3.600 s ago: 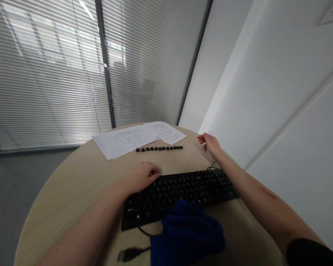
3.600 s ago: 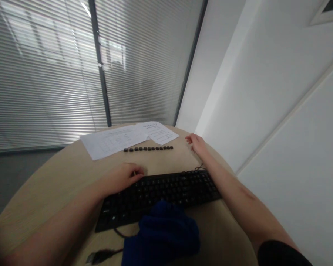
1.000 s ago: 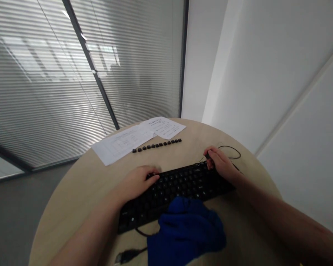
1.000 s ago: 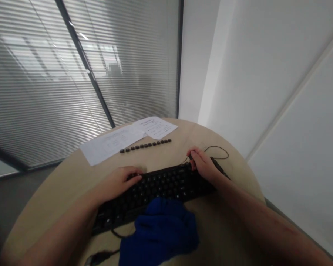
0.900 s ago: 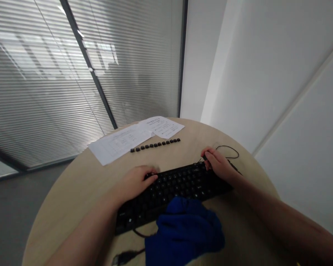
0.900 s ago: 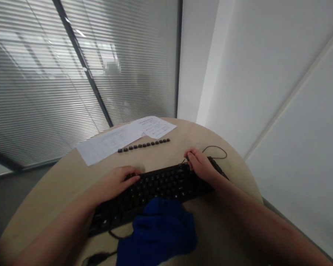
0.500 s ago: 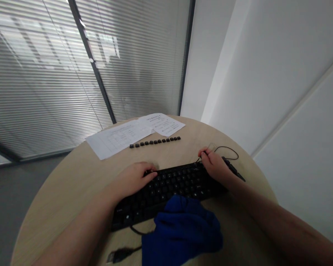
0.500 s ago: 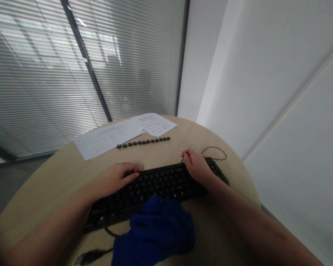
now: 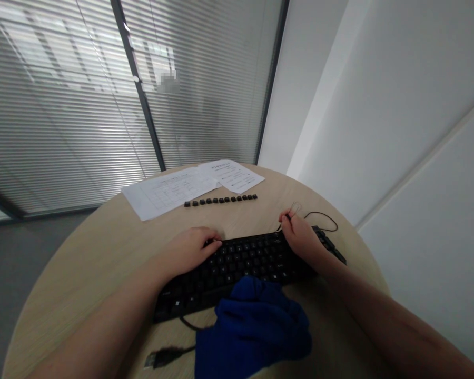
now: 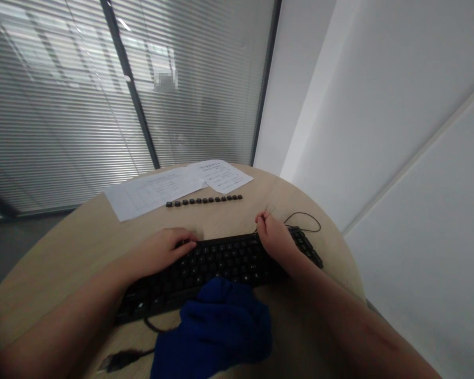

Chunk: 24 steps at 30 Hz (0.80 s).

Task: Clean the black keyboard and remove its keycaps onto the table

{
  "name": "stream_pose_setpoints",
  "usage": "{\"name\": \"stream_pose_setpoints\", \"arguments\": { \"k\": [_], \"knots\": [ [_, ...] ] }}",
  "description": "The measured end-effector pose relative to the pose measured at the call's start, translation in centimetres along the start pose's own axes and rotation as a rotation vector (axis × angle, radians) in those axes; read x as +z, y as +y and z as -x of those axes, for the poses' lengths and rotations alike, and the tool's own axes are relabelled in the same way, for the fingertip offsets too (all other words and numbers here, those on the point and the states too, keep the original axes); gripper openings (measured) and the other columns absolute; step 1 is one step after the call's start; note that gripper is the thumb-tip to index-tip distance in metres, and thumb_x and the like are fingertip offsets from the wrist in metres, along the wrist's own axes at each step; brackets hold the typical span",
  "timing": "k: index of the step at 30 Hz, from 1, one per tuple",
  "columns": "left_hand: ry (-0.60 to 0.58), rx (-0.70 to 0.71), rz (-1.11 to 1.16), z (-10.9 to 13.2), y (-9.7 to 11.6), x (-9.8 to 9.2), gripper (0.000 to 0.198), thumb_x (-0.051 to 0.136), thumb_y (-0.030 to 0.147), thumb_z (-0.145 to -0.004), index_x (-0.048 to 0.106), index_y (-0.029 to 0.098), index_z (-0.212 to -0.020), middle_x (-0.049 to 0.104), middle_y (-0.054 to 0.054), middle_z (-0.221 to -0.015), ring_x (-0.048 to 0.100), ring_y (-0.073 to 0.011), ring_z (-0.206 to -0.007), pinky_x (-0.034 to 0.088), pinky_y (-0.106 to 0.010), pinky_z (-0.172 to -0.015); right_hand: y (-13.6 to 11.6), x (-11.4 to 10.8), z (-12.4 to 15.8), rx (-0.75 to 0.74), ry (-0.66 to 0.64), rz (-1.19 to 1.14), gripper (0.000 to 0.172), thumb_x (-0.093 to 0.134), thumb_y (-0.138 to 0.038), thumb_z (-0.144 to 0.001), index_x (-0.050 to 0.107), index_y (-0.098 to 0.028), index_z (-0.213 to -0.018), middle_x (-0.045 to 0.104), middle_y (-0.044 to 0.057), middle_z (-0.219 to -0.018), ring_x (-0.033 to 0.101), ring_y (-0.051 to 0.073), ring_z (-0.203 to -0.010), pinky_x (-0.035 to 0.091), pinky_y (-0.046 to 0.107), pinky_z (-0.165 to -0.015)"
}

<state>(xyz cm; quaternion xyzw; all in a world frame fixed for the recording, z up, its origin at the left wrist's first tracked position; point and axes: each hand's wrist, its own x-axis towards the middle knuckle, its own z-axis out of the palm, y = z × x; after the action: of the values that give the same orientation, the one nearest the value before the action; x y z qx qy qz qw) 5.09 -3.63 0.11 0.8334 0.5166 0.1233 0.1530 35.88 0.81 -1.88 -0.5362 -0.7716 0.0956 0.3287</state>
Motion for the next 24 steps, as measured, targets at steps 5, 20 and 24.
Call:
{"name": "stream_pose_setpoints", "arguments": {
  "k": [5,20,24],
  "knots": [
    [0.018,0.0,-0.02,0.1,0.1,0.0,0.031,0.046,0.038,-0.094,0.072,0.022,-0.099,0.073,-0.006,-0.097,0.065,-0.0227,-0.09,0.047,-0.034,-0.082,-0.1,0.3,0.2,-0.021,-0.034,0.065,0.019,0.036,-0.029,-0.095,0.053,-0.02,-0.091,0.063,0.006,-0.074,0.06,0.022,-0.071,0.039,0.031,-0.069],
    [0.018,-0.019,0.042,0.0,-0.1,0.1,0.032,0.048,0.04,-0.093,0.072,0.023,-0.105,0.074,-0.005,-0.103,0.065,-0.023,-0.096,0.047,-0.034,-0.088,0.9,0.7,1.2,0.03,0.097,-0.039,0.02,0.037,-0.03,-0.094,0.054,-0.022,-0.087,0.055,0.0,-0.061,0.055,0.02,-0.057,0.038,0.031,-0.059],
    [0.005,-0.024,0.037,0.0,-0.1,0.1,0.03,0.049,0.038,-0.092,0.072,0.023,-0.104,0.074,-0.005,-0.104,0.065,-0.0232,-0.097,0.046,-0.034,-0.087,1.1,0.8,1.5,0.065,0.123,-0.111,0.021,0.037,-0.032,-0.095,0.054,-0.021,-0.089,0.053,-0.001,-0.059,0.051,0.018,-0.053,0.036,0.03,-0.056]
  ]
}}
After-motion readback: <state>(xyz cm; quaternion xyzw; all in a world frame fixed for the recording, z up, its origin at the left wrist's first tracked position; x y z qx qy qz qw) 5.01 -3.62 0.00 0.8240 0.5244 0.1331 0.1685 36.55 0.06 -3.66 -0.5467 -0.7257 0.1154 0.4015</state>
